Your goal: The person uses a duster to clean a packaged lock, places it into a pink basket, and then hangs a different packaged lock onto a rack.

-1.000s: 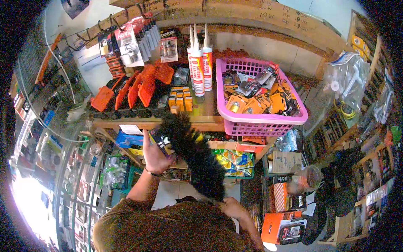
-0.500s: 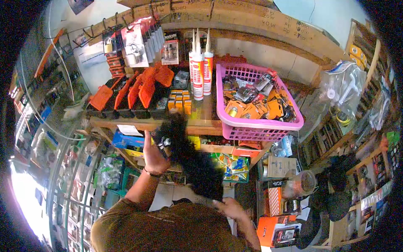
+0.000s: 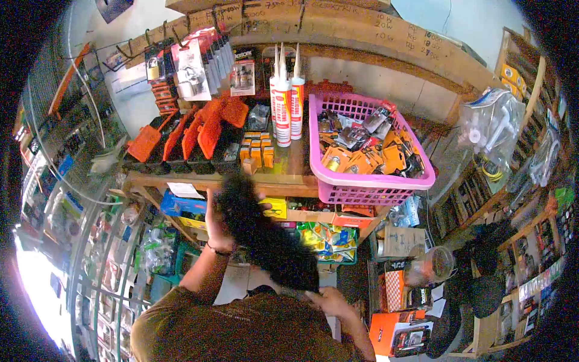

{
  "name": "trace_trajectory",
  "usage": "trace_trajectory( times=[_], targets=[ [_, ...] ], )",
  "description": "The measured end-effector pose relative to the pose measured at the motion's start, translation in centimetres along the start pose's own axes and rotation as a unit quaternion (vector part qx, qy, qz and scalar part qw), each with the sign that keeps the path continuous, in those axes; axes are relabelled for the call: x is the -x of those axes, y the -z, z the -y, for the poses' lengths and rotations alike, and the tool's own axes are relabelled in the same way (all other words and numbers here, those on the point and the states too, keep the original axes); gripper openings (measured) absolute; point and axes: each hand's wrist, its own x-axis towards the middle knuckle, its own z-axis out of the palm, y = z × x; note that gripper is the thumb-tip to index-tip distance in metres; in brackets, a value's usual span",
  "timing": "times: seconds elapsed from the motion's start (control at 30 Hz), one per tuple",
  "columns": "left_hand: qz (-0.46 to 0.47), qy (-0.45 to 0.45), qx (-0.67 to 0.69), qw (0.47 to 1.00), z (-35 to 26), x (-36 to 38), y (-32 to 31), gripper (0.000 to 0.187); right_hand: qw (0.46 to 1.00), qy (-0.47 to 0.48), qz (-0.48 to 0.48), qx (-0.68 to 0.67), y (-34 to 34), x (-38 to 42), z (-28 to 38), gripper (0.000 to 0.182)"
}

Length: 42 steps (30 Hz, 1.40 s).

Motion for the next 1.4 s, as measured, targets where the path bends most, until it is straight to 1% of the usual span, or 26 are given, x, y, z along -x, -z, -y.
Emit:
trace_trajectory(
  times=[0.07, 0.1, 0.13, 0.2, 0.27, 0.33, 0.4, 0.43, 0.47, 0.53, 0.6, 0.67, 0.73, 0.8, 0.87, 0.93, 0.97, 1.0, 1.07, 1.13, 1.2, 1.23, 1.27, 1.33, 1.37, 1.4],
  targets=[
    [-0.078, -0.031, 0.128, 0.988, 0.4, -0.8, -1.7, 0.074, 0.999, -0.012, -0.008, 0.042, -1.3, -1.3, -3.1, 0.040],
    [0.044, -0.010, 0.057, 0.997, 0.0, -0.8, 0.5, 0.082, 0.995, 0.075, 0.025, 0.066, -1.9, -1.4, -3.8, 0.040],
    [0.019, 0.020, -0.012, 1.000, 0.1, -0.8, 1.9, 0.080, 0.981, 0.165, 0.055, 0.091, -2.1, -1.5, -4.0, 0.040],
    [0.119, 0.023, 0.020, 0.992, -0.1, -0.9, 2.1, 0.080, 0.967, 0.214, 0.008, 0.141, -0.9, -0.2, -1.7, 0.043],
    [-0.116, -0.016, 0.158, 0.980, -0.2, -0.5, -0.6, 0.081, 0.997, -0.034, -0.009, -0.065, -0.5, 0.7, 0.0, 0.047],
    [-0.101, -0.021, 0.113, 0.988, 0.0, -0.5, -0.2, 0.079, 0.999, -0.038, -0.004, 0.031, -1.5, -0.7, -2.8, 0.047],
    [0.177, 0.048, 0.035, 0.982, -0.4, -0.9, 2.1, 0.077, 0.978, 0.178, 0.047, 0.102, -1.9, -0.8, -3.2, 0.047],
    [0.215, 0.043, 0.019, 0.976, -0.4, -1.5, 4.1, 0.078, 0.950, 0.293, -0.016, 0.110, -1.9, -1.2, -4.3, 0.047],
    [0.215, 0.046, 0.018, 0.975, -0.7, -1.5, 3.0, 0.078, 0.950, 0.293, -0.017, 0.108, -1.7, -1.1, -3.5, 0.047],
    [-0.103, 0.008, 0.156, 0.982, -1.0, -1.2, -0.3, 0.080, 0.995, -0.083, 0.013, -0.058, -0.7, -0.3, -1.6, 0.046],
    [-0.096, 0.003, 0.147, 0.984, -0.8, -2.2, 1.8, 0.080, 0.999, -0.001, 0.042, -0.005, -1.3, -1.2, -3.1, 0.045],
    [0.200, 0.060, 0.058, 0.976, -0.9, -3.5, 5.5, 0.079, 0.975, 0.167, 0.104, 0.098, -1.8, -2.7, -4.2, 0.044],
    [0.185, 0.062, 0.017, 0.981, -2.4, -2.8, 2.8, 0.078, 0.985, 0.108, 0.081, 0.110, -0.3, -0.6, 1.5, 0.045],
    [-0.047, -0.003, 0.214, 0.976, -2.1, -2.6, 0.5, 0.086, 0.995, -0.086, 0.009, -0.054, -0.1, 0.2, 4.2, 0.047],
    [-0.111, -0.029, 0.092, 0.989, -2.3, -3.1, 2.6, 0.089, 0.995, -0.033, 0.021, 0.088, -0.8, -1.5, 2.6, 0.047],
    [0.221, 0.031, 0.047, 0.974, -3.3, -3.6, 6.3, 0.085, 0.962, 0.252, 0.098, 0.039, -1.5, -3.4, -0.6, 0.048],
    [0.233, 0.038, 0.043, 0.971, -4.1, -3.2, 5.2, 0.079, 0.985, 0.116, 0.070, 0.103, -0.4, -2.2, 2.2, 0.049],
    [0.233, 0.034, 0.048, 0.971, -4.4, -2.7, 3.6, 0.079, 0.985, 0.112, 0.071, 0.108, -0.3, -2.7, 1.8, 0.049],
    [-0.104, -0.017, 0.178, 0.978, -4.3, -1.9, 1.7, 0.068, 0.998, -0.011, 0.023, -0.059, -0.6, -3.4, 1.1, 0.051],
    [-0.051, 0.001, 0.161, 0.986, -3.5, -1.8, 5.4, 0.060, 0.993, -0.098, 0.037, 0.055, -1.3, -2.6, 2.2, 0.047],
    [0.023, -0.071, 0.125, 0.989, -3.0, -1.7, 7.0, 0.061, 0.985, -0.017, 0.084, 0.148, -2.0, -2.2, 1.9, 0.050],
    [-0.091, -0.059, 0.060, 0.992, -2.9, -1.2, 7.7, 0.052, 0.986, 0.157, 0.043, 0.017, -2.4, -1.5, 2.2, 0.049],
    [-0.098, -0.057, 0.069, 0.991, -2.7, -1.0, 8.1, 0.052, 0.988, 0.147, 0.046, 0.020, -2.1, -1.3, 1.6, 0.049],
    [-0.088, -0.024, 0.029, 0.995, -2.8, -0.8, 8.9, 0.036, 0.992, -0.055, 0.035, -0.112, -0.8, -0.5, -0.1, 0.046],
    [-0.071, 0.004, 0.033, 0.997, -3.6, -0.3, 7.7, 0.023, 0.960, 0.079, 0.138, -0.231, 0.0, -0.5, 1.4, 0.041],
    [-0.081, 0.016, 0.004, 0.997, -3.4, -0.6, 8.7, 0.023, 0.960, 0.076, 0.134, -0.233, 0.0, 0.0, 2.6, 0.041]
  ],
)
